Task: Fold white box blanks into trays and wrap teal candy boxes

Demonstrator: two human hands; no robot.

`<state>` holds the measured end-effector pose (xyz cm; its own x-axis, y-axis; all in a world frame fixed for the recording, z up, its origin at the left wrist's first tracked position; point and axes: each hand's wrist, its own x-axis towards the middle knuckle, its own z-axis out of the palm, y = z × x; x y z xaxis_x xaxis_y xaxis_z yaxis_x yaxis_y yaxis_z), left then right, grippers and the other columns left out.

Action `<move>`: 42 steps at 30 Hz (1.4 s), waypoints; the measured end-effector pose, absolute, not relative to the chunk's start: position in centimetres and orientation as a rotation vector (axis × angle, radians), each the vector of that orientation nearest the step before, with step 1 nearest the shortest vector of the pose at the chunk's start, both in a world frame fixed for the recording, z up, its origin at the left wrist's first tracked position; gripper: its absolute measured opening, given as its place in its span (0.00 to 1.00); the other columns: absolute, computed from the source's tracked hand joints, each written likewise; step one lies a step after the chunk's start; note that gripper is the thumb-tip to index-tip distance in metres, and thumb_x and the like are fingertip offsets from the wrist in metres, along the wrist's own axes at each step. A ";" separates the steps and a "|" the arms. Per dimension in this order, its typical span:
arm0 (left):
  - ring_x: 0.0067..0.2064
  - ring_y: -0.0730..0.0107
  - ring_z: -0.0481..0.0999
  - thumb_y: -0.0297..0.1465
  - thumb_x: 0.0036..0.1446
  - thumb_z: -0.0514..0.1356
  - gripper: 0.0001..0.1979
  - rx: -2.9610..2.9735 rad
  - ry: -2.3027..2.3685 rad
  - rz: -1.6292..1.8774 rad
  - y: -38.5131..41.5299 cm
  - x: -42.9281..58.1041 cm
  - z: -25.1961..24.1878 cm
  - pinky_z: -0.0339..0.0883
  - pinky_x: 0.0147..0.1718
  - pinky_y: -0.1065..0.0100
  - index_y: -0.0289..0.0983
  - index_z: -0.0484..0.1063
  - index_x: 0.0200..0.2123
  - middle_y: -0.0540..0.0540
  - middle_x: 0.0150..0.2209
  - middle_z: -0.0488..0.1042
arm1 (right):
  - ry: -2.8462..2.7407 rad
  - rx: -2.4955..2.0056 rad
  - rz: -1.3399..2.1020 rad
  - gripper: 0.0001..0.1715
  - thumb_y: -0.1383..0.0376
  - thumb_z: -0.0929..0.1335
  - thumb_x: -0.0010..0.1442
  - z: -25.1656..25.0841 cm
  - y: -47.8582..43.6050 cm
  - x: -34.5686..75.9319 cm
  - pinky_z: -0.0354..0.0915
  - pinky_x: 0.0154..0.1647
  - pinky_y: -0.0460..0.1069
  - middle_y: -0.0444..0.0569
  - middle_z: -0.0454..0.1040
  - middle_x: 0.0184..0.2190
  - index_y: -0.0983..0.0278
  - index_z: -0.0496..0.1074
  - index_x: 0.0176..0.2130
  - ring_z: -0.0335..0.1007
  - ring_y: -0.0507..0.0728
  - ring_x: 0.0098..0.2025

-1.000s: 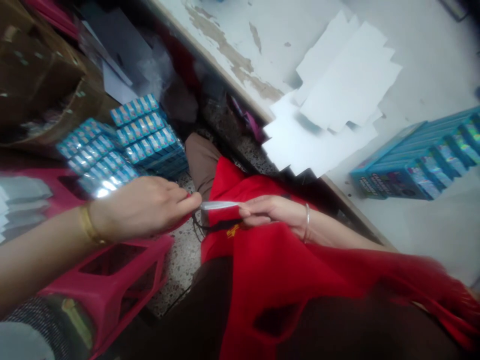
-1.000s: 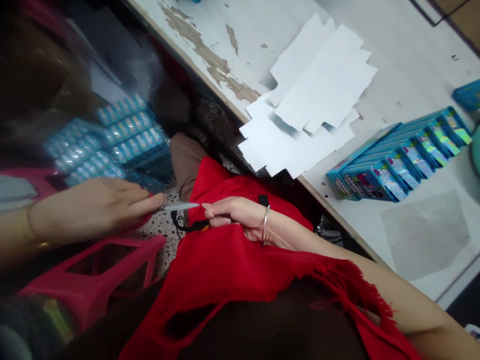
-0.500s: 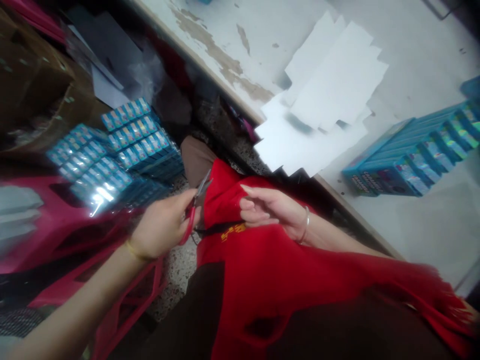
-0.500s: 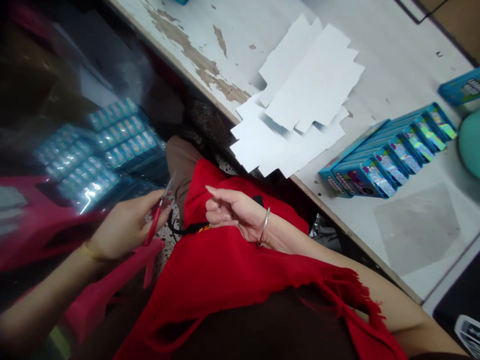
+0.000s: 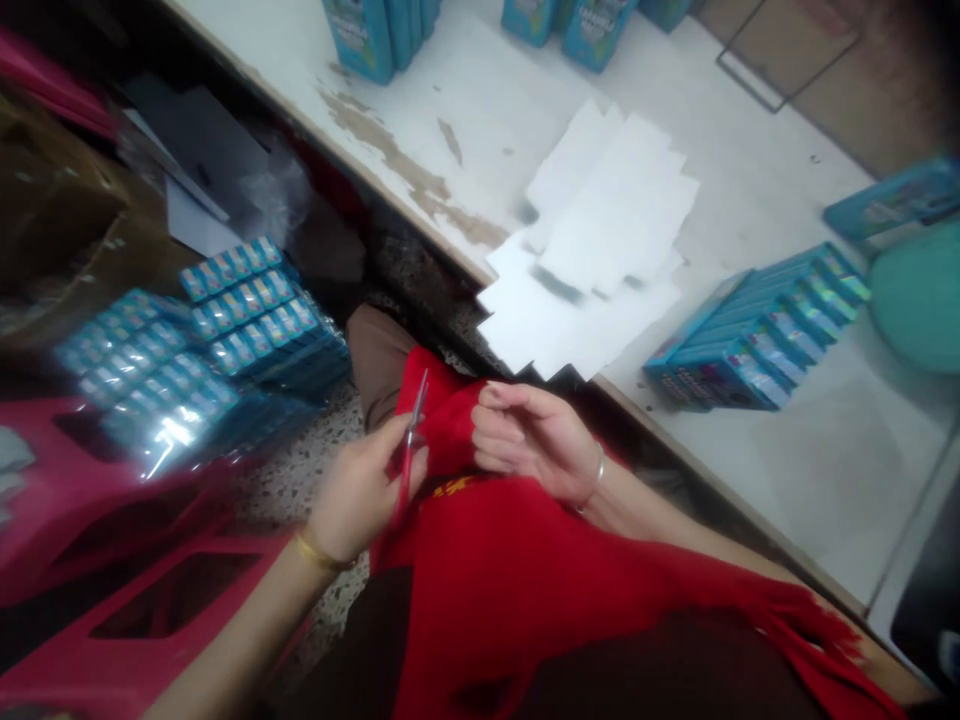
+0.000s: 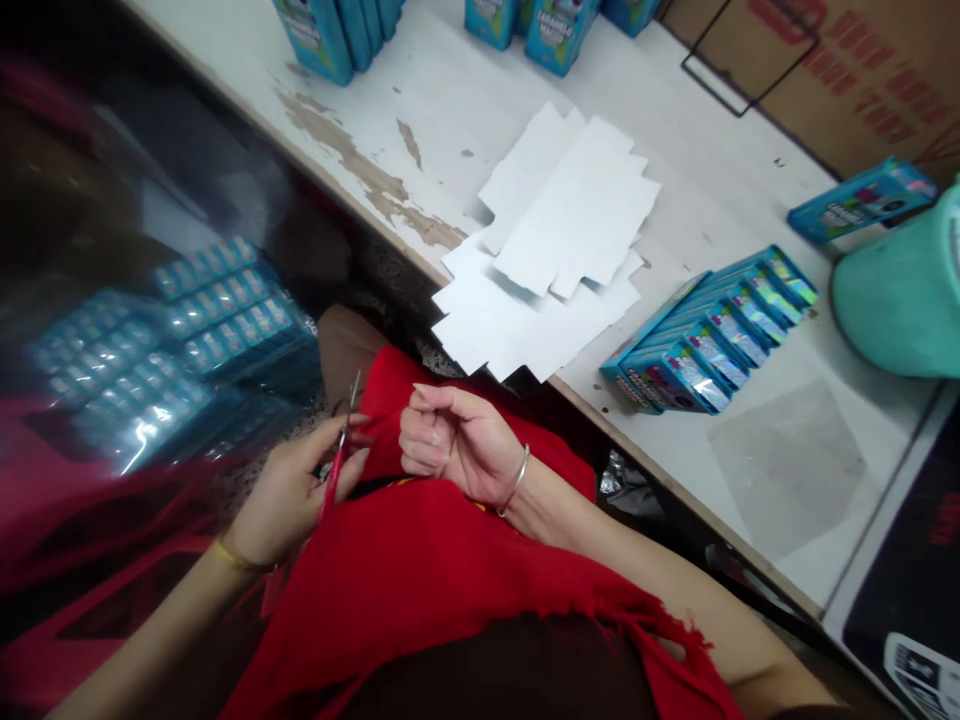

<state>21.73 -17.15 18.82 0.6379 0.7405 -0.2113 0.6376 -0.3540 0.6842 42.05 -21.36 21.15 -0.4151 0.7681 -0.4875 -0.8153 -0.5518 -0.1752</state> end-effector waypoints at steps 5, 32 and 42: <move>0.37 0.65 0.77 0.35 0.59 0.53 0.16 2.096 1.027 0.127 -17.5 23.0 19.0 0.69 0.39 0.67 0.35 0.67 0.48 0.43 0.37 0.77 | 0.118 -0.664 2.003 0.20 0.62 0.50 0.68 21.3 -21.4 42.6 0.51 0.19 0.43 0.38 0.49 0.17 0.62 0.54 0.25 0.40 0.48 0.16; 0.31 0.69 0.74 0.34 0.58 0.51 0.17 2.043 1.022 0.053 -17.4 24.1 18.0 0.65 0.32 0.72 0.35 0.67 0.49 0.46 0.32 0.75 | 0.097 -0.361 1.916 0.13 0.67 0.56 0.60 20.6 -21.9 43.4 0.48 0.21 0.44 0.39 0.53 0.17 0.63 0.52 0.24 0.43 0.48 0.17; 0.33 0.68 0.74 0.36 0.58 0.51 0.15 1.983 1.022 0.041 -17.4 23.9 17.8 0.66 0.35 0.69 0.35 0.67 0.46 0.45 0.33 0.74 | 0.019 -0.381 1.847 0.05 0.72 0.60 0.47 20.5 -21.9 43.4 0.49 0.20 0.44 0.40 0.56 0.16 0.63 0.56 0.24 0.46 0.48 0.16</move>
<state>23.94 -17.40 17.81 0.6606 0.6717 -0.3353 0.6424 -0.2747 0.7155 43.44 -21.88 20.50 -0.2568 0.9283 -0.2687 -0.9336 -0.3102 -0.1794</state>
